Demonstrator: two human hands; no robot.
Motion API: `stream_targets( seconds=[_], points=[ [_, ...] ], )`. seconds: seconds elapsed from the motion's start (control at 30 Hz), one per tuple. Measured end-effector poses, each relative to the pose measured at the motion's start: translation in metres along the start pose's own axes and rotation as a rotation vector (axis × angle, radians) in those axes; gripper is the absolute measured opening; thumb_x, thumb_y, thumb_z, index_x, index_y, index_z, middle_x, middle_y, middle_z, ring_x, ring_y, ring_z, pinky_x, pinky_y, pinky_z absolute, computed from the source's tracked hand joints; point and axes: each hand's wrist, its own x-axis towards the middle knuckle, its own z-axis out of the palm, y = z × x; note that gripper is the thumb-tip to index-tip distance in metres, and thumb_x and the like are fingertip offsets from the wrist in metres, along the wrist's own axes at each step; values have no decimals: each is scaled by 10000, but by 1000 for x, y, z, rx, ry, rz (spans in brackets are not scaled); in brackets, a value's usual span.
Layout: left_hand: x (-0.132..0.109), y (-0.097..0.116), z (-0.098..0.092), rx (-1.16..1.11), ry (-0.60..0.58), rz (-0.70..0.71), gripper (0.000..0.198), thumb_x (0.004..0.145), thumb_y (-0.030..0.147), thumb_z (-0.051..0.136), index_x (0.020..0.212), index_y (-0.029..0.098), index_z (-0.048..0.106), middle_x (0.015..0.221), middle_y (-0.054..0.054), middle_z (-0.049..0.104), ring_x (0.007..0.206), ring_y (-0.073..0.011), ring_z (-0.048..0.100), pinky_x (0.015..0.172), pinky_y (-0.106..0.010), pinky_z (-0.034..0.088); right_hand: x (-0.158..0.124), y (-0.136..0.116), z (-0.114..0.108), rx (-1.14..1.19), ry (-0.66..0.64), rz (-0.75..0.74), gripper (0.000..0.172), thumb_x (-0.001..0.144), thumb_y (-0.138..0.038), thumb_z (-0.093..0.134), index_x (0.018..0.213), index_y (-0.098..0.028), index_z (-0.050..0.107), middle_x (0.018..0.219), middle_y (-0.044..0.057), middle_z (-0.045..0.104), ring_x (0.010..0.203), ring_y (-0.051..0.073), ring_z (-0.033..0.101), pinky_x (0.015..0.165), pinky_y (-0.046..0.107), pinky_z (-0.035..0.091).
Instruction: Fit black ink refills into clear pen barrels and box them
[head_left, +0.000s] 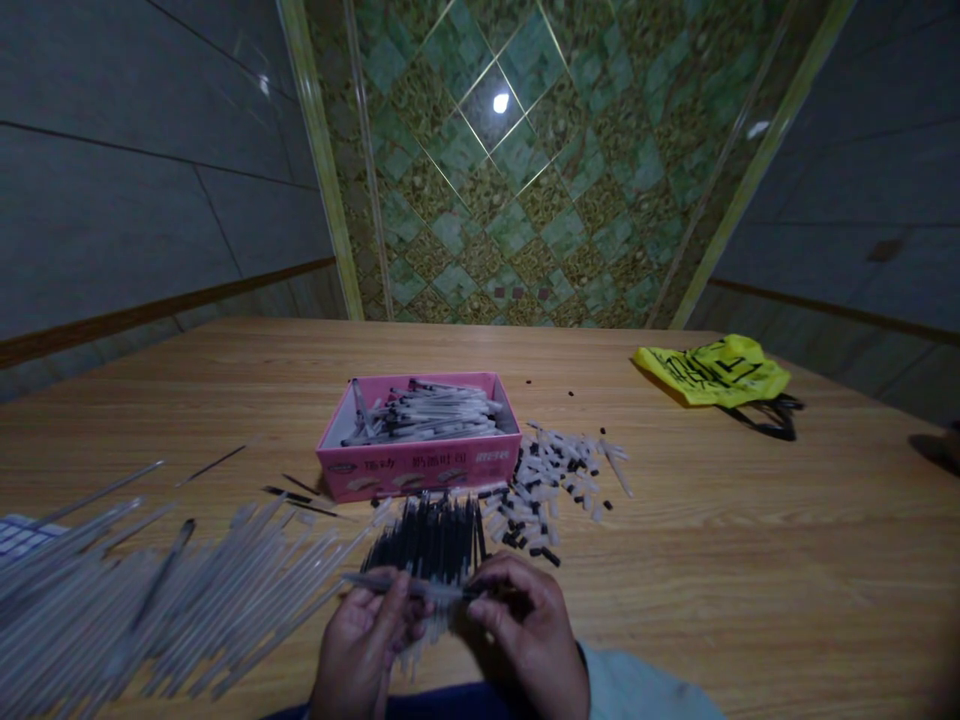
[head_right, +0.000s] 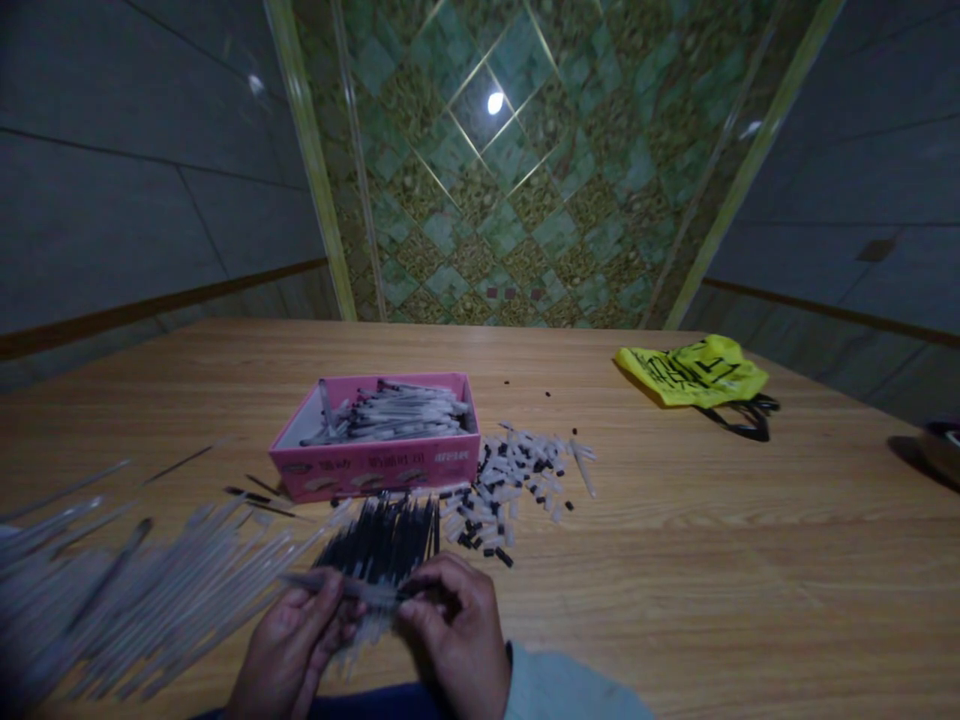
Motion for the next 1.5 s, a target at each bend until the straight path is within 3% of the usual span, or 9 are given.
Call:
stream_targets(
  seconds=[0.57, 0.77, 0.87, 1.07, 1.2, 1.27, 1.37, 1.5],
  points=[
    [4, -6, -3, 61, 39, 53, 476, 450, 364, 839, 763, 160, 546, 580, -40, 699, 515, -181, 649, 446, -235, 484, 0, -2, -1, -77, -7, -93, 57, 730, -222, 647, 723, -180, 685, 696, 36, 641, 677, 180, 589, 608, 263, 436],
    [-2, -3, 3, 39, 29, 44, 477, 426, 342, 850, 739, 162, 539, 572, -52, 707, 507, -176, 642, 452, -231, 478, 1, -2, -1, -75, 3, -46, 41, 706, -178, 646, 696, -178, 686, 686, 32, 654, 680, 181, 607, 611, 251, 445],
    [-4, -4, 5, 47, 40, 107, 444, 440, 333, 846, 725, 160, 553, 564, -56, 706, 507, -178, 644, 446, -221, 469, 1, 3, 0, -98, 12, -8, 45, 710, -184, 646, 683, -166, 676, 657, 24, 635, 638, 167, 588, 570, 234, 428],
    [-7, -4, 7, 81, 14, 178, 420, 465, 354, 837, 714, 158, 562, 597, -62, 721, 506, -171, 647, 458, -222, 487, -1, 13, -3, -162, -135, 47, 426, 910, -404, 417, 588, -161, 555, 526, -16, 507, 513, 116, 495, 507, 213, 360],
    [-5, -3, 5, 87, 7, 163, 406, 501, 342, 825, 740, 159, 553, 612, -65, 725, 524, -166, 648, 465, -218, 493, -2, 9, -4, -286, -135, -83, 233, 838, -394, 545, 832, -166, 587, 693, 0, 558, 647, 141, 519, 576, 221, 362],
    [-4, -3, 4, 89, 1, 154, 402, 509, 341, 822, 742, 156, 551, 607, -69, 724, 523, -162, 644, 468, -217, 495, -2, 6, -3, -355, -144, -114, 190, 840, -355, 544, 794, -174, 574, 685, -5, 549, 645, 140, 512, 580, 223, 346],
    [-3, -4, 3, 83, -3, 144, 414, 500, 341, 826, 745, 153, 549, 587, -58, 714, 517, -158, 641, 463, -211, 491, -3, 6, -3, -428, -206, -122, 349, 911, -332, 418, 612, -178, 512, 571, -25, 480, 558, 117, 474, 534, 226, 294],
    [0, -6, -2, 103, -35, 111, 434, 515, 361, 817, 772, 150, 537, 597, -57, 712, 539, -162, 646, 469, -217, 492, -5, 5, -4, -455, -172, -159, 232, 869, -367, 485, 757, -178, 561, 643, -11, 529, 605, 132, 500, 554, 233, 296]
  ],
)
